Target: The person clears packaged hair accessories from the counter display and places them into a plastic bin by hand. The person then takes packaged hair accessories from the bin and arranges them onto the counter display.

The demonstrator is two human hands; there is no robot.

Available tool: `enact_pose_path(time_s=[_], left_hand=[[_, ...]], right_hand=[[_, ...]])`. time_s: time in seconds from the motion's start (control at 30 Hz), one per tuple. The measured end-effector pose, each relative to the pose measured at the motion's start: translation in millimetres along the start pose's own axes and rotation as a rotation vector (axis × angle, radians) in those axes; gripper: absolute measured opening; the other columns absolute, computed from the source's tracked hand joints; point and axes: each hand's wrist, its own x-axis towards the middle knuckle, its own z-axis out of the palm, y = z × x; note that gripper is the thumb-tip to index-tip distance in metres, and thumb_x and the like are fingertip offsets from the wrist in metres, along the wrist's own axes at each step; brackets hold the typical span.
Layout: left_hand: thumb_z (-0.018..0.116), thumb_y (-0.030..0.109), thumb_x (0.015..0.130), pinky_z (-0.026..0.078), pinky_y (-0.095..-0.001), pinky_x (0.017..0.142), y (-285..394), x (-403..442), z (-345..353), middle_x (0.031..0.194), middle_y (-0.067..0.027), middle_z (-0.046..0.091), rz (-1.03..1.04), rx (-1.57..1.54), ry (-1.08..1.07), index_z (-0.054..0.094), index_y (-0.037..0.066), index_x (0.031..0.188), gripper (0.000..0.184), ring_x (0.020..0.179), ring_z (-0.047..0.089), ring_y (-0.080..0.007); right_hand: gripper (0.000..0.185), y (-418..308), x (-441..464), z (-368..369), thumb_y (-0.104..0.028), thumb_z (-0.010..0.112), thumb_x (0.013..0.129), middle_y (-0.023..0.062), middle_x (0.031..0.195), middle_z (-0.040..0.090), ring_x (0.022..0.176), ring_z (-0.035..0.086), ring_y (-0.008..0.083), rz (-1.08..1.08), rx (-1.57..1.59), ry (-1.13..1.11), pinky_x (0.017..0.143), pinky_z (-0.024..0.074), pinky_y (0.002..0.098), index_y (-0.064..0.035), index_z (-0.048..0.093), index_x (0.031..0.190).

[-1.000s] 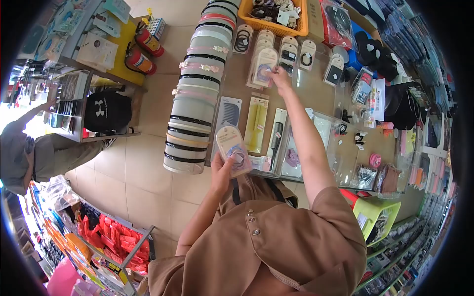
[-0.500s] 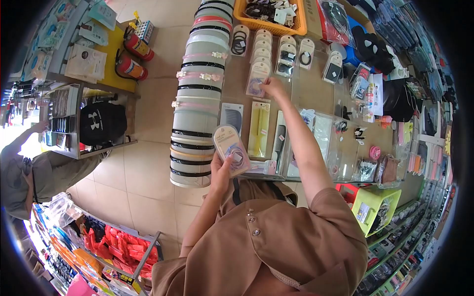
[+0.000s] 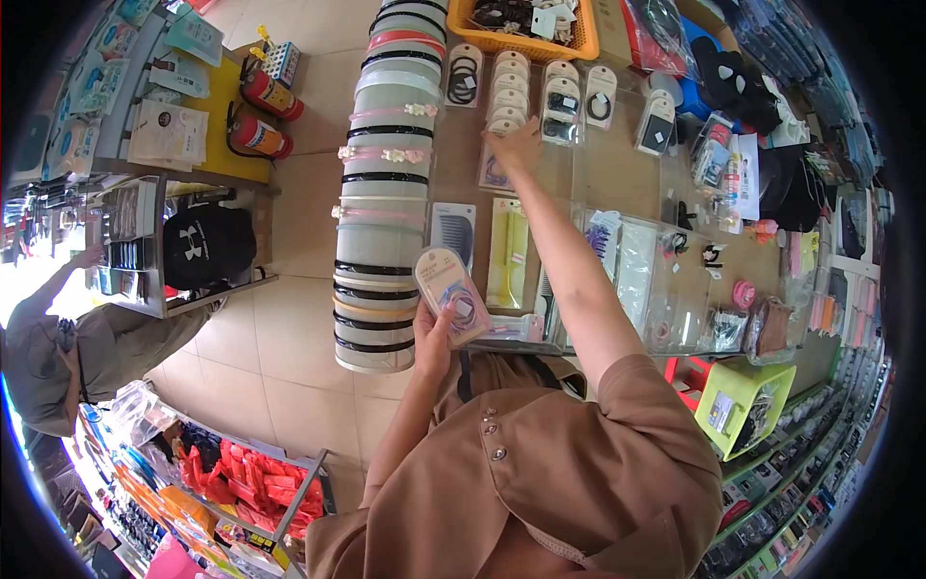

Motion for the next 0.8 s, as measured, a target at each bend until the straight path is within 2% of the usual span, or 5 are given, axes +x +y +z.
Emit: enact_pose_path(time_s=[0.1,0.23,0.33,0.5,0.8], left_hand=[[0.055,0.012,0.086,0.042,-0.026,0.083,1,0,2,0.106,-0.0062,0.055,0.007,0.001,0.034,0.044,0.001,0.118,0.036,0.094,0.053,-0.0119],[0.055,0.013,0.086,0.042,-0.0261,0.084,0,2,0,0.106,-0.0066,0.054,-0.014,-0.011,0.043,0.044,0.0,0.118,0.036,0.095,0.052,-0.0121],[0.055,0.014,0.085,0.041,-0.0263,0.085,0,3,0,0.107,-0.0071,0.054,-0.022,-0.001,0.051,0.044,0.0,0.117,0.037,0.096,0.052,-0.0125],[0.055,0.014,0.085,0.041,-0.0267,0.085,-2,5,-1,0.107,-0.0074,0.054,-0.035,0.011,0.062,0.044,0.0,0.117,0.037,0.096,0.052,-0.0132],[0.056,0.014,0.085,0.041,-0.0257,0.084,-2,7,-5,0.105,-0.0062,0.055,-0.013,0.004,0.037,0.046,0.0,0.113,0.032,0.094,0.052,-0.0115]], right_hand=[[0.096,-10,-4,-3,-0.037,0.078,0.057,0.02,0.12,0.039,0.112,0.04,0.0349,0.081,-0.007,-0.013,0.089,0.0374,0.0463,-0.0035,0.022,0.128],[0.096,-9,-8,5,-0.035,0.078,0.058,0.0192,0.122,0.036,0.113,0.037,0.0353,0.017,0.008,0.054,0.09,0.0363,0.0469,-0.0039,0.021,0.129],[0.097,-8,-14,8,-0.035,0.076,0.059,0.0231,0.125,0.032,0.114,0.036,0.0381,-0.043,-0.022,0.057,0.094,0.0338,0.0433,-0.0035,0.019,0.13],[0.104,-9,-16,12,-0.032,0.078,0.06,0.0208,0.126,0.031,0.115,0.035,0.0375,0.066,-0.048,-0.024,0.094,0.032,0.0456,-0.0107,0.009,0.134],[0.102,-8,-17,10,-0.032,0.077,0.06,0.0195,0.124,0.034,0.108,0.043,0.0367,-0.01,-0.173,0.049,0.086,0.0384,0.0463,-0.0122,0.011,0.135]])
